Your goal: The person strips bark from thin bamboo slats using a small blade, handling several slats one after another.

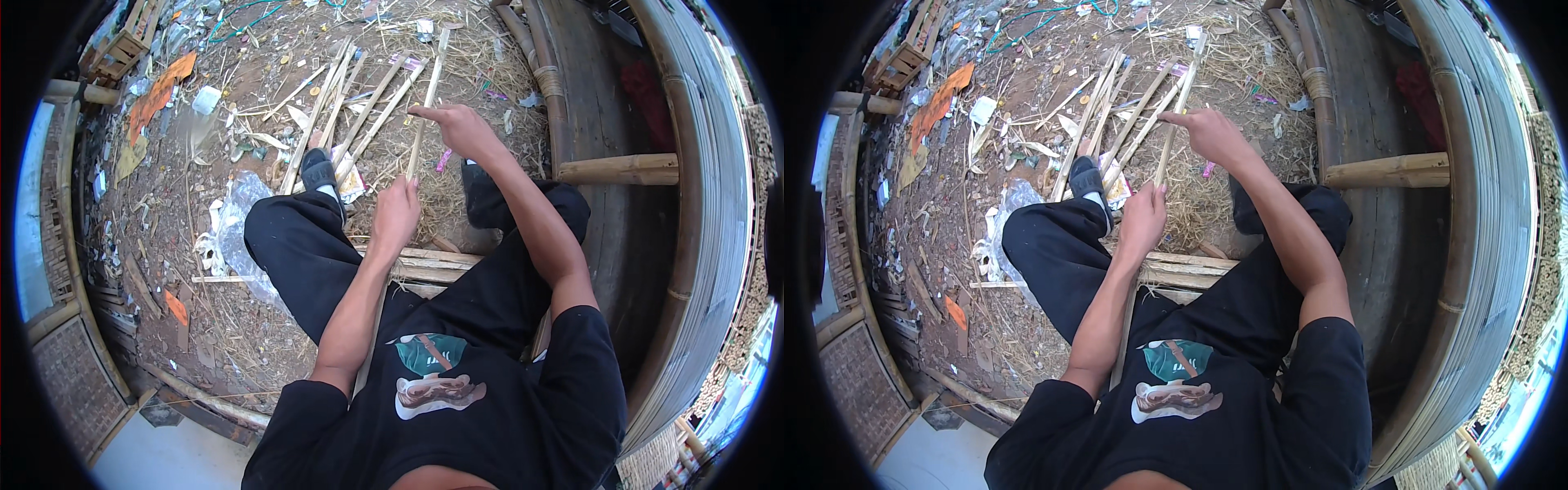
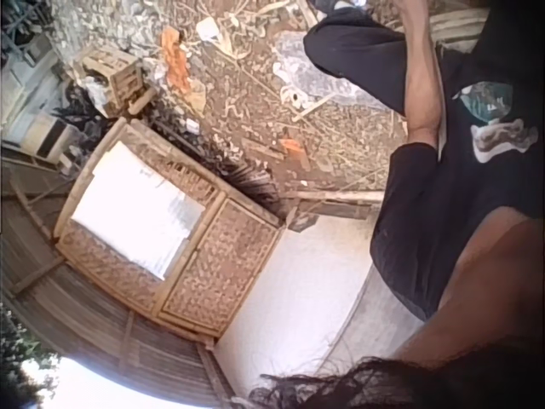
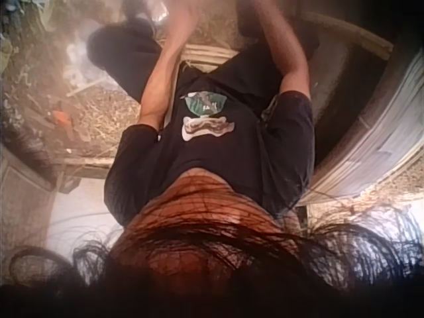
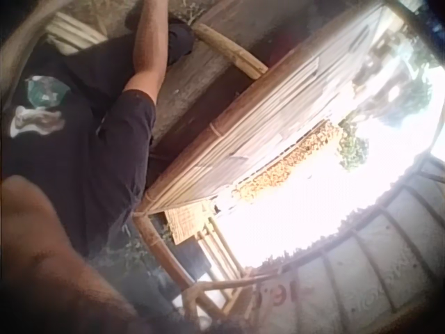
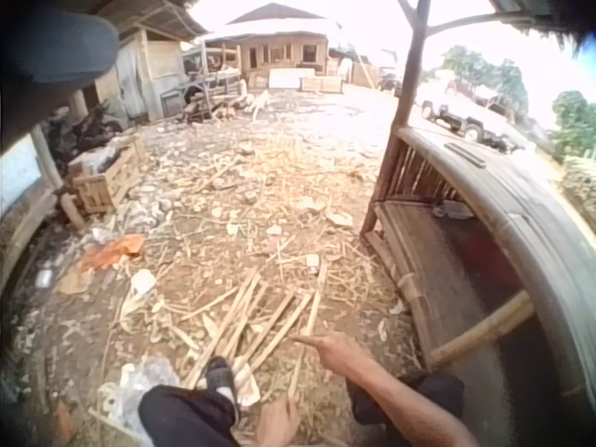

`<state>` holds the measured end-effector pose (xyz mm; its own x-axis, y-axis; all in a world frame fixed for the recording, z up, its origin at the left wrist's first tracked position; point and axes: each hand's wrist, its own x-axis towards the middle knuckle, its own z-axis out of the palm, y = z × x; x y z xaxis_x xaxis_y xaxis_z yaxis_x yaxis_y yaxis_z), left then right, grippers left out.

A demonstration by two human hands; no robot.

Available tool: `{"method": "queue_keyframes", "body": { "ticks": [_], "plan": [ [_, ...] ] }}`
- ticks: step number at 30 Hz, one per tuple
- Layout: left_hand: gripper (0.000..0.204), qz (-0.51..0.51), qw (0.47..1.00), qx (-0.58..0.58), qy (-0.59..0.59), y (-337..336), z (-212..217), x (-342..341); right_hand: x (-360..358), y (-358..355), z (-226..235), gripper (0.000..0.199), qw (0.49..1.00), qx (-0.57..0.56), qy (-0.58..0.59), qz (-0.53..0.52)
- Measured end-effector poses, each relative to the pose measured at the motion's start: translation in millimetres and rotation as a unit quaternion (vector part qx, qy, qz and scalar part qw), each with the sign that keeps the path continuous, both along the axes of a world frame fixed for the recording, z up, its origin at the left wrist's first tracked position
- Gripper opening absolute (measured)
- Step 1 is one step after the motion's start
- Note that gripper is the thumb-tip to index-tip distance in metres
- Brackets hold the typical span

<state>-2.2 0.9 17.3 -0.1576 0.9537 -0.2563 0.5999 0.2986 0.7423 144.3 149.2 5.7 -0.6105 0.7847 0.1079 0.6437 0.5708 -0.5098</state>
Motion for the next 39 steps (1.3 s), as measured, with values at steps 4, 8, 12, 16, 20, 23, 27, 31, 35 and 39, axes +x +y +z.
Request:
{"method": "queue_keyframes", "body": {
  "ticks": [4,8,12,16,20,23,27,31,35,39],
  "plan": [
    [0.030,0.001,1.000,-0.004,-0.010,-0.4,3.2,1.1,1.3,7.1,-8.5,0.049,0.997,0.000,0.066,-0.051],
    [0.030,0.005,1.000,0.005,0.000,-1.2,-1.1,-0.1,2.7,12.7,-5.9,0.045,0.989,-0.083,0.091,-0.081],
    [0.030,0.015,1.000,0.002,-0.025,-2.0,2.9,-0.3,1.9,14.3,-19.9,0.045,0.981,-0.091,0.155,-0.067],
    [0.030,-0.003,1.000,0.003,0.010,-5.7,1.1,0.0,5.9,20.9,-13.7,0.045,0.976,-0.116,0.139,-0.117],
    [0.030,-0.003,1.000,-0.004,-0.004,-7.4,-2.0,1.8,0.7,13.8,-26.9,0.046,0.988,-0.070,0.124,-0.052],
    [0.030,-0.004,1.000,-0.003,-0.005,-4.9,2.5,2.2,7.2,25.5,-20.4,0.047,0.980,-0.131,0.100,-0.112],
    [0.030,0.007,1.000,0.000,-0.023,-7.7,0.9,-0.4,-1.4,14.3,-10.3,0.047,0.975,-0.195,0.068,-0.083],
    [0.030,-0.002,1.000,-0.004,-0.012,-3.4,4.6,4.3,4.2,21.6,-10.4,0.048,0.966,-0.224,0.092,-0.090],
    [0.029,0.002,1.000,0.011,-0.007,-6.4,0.4,1.5,0.8,11.3,-11.3,0.049,0.978,-0.133,0.100,-0.123],
    [0.032,-0.006,1.000,0.006,-0.007,-3.3,4.4,4.6,5.6,24.0,-3.7,0.049,0.973,-0.166,0.093,-0.129]
  ]
}}
